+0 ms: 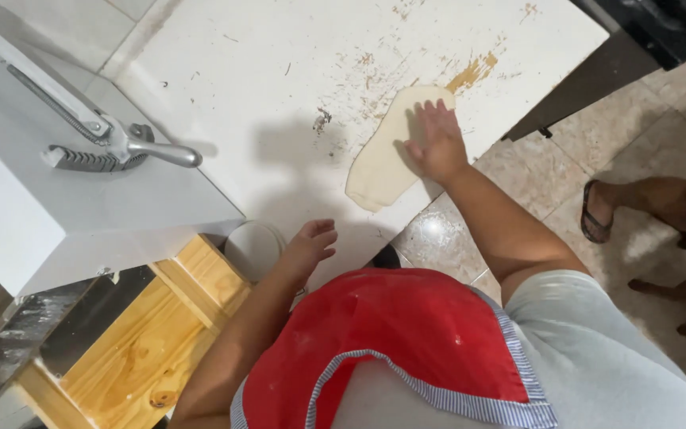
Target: Sheet dough, cut it into strips, notch the edges, and form them into decorative rings on a baking tray.
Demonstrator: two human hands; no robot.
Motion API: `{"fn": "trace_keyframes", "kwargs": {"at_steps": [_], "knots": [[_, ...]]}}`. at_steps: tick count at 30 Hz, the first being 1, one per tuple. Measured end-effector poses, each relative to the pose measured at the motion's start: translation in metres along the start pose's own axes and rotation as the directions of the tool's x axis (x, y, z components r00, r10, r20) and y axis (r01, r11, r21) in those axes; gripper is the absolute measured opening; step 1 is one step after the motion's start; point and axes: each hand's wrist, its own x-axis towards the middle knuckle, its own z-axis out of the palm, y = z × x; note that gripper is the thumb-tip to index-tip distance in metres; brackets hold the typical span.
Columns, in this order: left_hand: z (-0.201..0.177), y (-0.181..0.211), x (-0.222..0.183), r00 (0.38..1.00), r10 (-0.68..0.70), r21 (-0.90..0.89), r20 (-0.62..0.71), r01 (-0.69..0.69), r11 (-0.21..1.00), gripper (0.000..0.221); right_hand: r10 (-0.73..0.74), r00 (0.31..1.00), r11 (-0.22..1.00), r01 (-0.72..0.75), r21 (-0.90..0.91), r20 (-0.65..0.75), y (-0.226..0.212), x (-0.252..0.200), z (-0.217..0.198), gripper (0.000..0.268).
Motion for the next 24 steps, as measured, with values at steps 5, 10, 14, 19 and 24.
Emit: {"fn": "trace_keyframes", "kwargs": {"at_steps": [5,10,14,19,24], "knots": [[-0.054,-0.016,-0.061,0.915,0.401,0.644,-0.038,-0.284,0.711,0.050,-0.036,0.930,0.956,0.139,-0.260,0.365,-0.030,0.003,0.032,0.093],[-0.113,-0.035,-0.108,0.582,0.805,0.984,-0.113,-0.048,0.173,0.040,0.065,0.868,0.920,0.139,-0.367,0.492,-0.038,0.016,0.029,0.111],[-0.126,-0.061,-0.127,0.593,0.784,0.947,-0.185,-0.104,0.303,0.031,0.063,0.860,0.895,0.177,-0.410,0.507,-0.050,0.015,0.033,0.110],[-0.138,-0.073,-0.111,0.591,0.769,0.922,-0.242,-0.106,0.372,0.032,-0.019,0.923,0.971,0.109,-0.214,0.384,-0.077,0.016,0.014,0.111],[-0.139,-0.074,-0.113,0.602,0.766,0.928,-0.227,-0.105,0.358,0.021,0.103,0.796,0.871,0.217,-0.440,0.597,-0.095,0.018,0.021,0.108]]}}
